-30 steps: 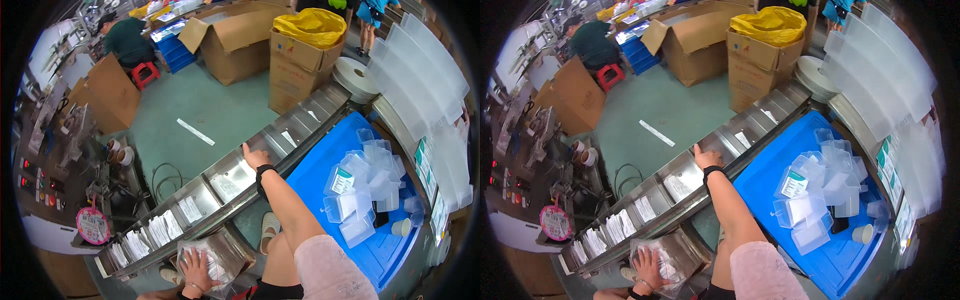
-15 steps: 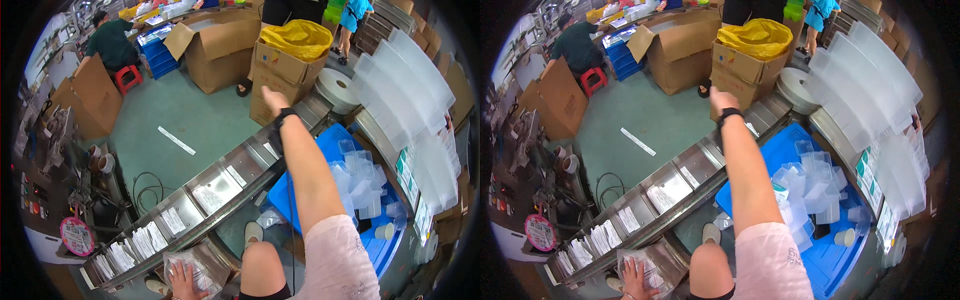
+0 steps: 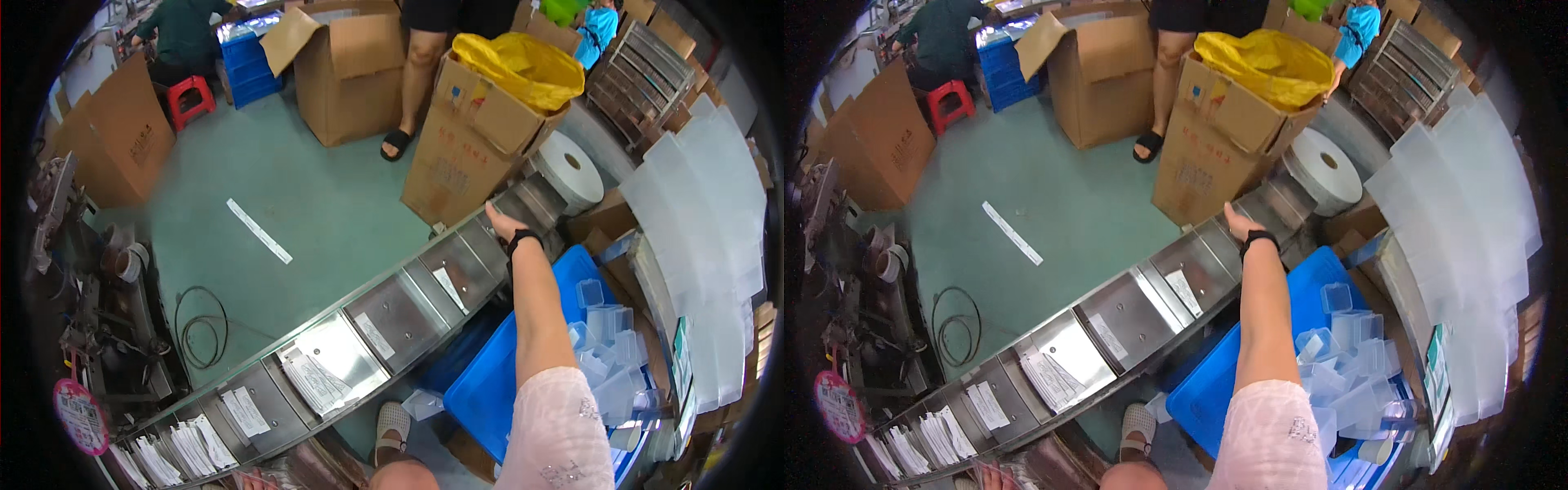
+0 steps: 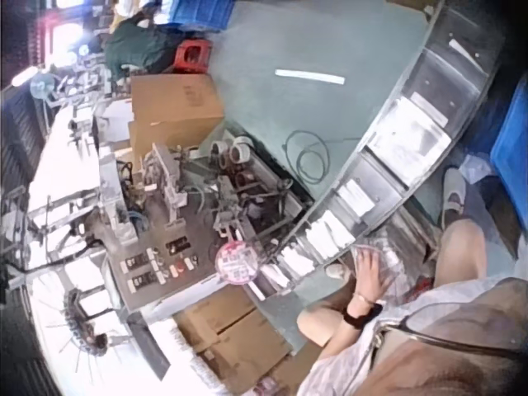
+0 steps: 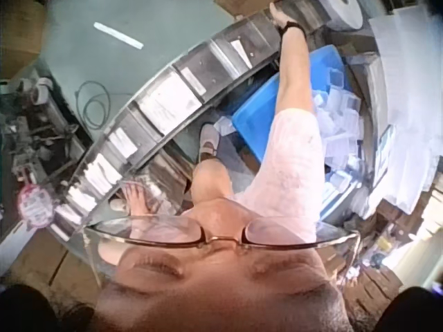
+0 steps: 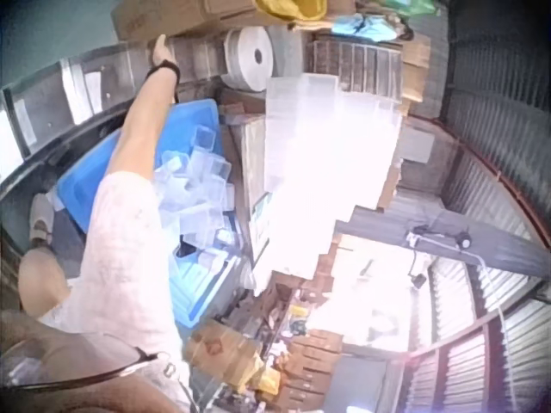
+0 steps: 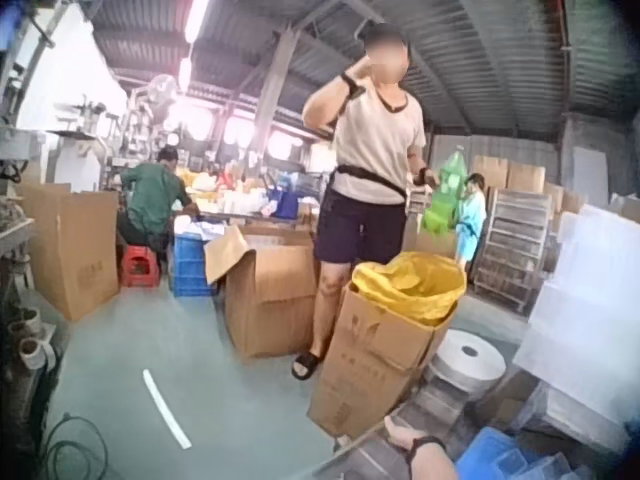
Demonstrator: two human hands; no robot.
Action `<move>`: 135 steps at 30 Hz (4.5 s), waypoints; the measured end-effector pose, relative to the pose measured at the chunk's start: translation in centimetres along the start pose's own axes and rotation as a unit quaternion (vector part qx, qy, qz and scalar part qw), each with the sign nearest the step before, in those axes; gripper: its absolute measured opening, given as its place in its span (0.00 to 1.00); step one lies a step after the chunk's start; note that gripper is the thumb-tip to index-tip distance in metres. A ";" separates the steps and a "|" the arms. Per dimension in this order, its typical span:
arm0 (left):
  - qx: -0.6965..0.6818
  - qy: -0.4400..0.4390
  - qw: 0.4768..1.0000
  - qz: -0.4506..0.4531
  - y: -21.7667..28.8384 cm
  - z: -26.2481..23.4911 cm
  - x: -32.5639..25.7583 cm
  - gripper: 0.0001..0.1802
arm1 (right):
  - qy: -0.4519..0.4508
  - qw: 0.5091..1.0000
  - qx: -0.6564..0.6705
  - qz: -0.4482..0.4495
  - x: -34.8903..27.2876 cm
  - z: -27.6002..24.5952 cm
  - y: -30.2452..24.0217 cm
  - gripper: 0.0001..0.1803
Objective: Collecting small white packets from a conveyor belt and putting them into a large plastic bag.
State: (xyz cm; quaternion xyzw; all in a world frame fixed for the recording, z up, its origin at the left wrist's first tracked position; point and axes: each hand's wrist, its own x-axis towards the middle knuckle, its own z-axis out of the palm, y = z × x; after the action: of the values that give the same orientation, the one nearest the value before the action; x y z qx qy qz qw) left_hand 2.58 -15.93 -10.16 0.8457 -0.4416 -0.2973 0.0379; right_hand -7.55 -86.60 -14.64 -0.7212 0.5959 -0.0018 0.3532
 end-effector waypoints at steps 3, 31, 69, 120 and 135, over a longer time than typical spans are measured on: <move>0.002 0.014 1.000 0.003 0.0 -0.2 -0.2 0.48 | -0.114 0.989 0.071 0.063 -4.6 -0.5 -4.1 0.57; -0.101 0.142 0.984 0.036 -0.9 0.5 -4.6 0.41 | -0.237 0.969 -0.062 -0.005 -7.1 11.5 -1.0 0.45; -0.197 0.235 0.952 0.012 -2.4 -0.7 -10.8 0.33 | -0.132 0.971 -0.064 -0.186 -27.6 27.7 -10.1 0.33; -0.550 0.278 0.788 -0.008 -6.3 9.5 -8.2 0.31 | -0.259 0.693 -0.329 -0.587 -56.0 32.1 -8.8 0.24; -0.813 0.157 0.549 -0.113 -5.3 6.4 -8.3 0.40 | -0.249 0.902 0.348 -0.048 -58.8 28.0 -1.4 0.38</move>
State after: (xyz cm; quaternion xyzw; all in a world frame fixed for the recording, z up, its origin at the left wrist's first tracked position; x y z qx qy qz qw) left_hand -0.55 -5.08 -13.25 0.5305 0.1009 -0.3935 0.7440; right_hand -11.48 -21.77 -10.31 -0.5570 0.4143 -0.0462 0.7183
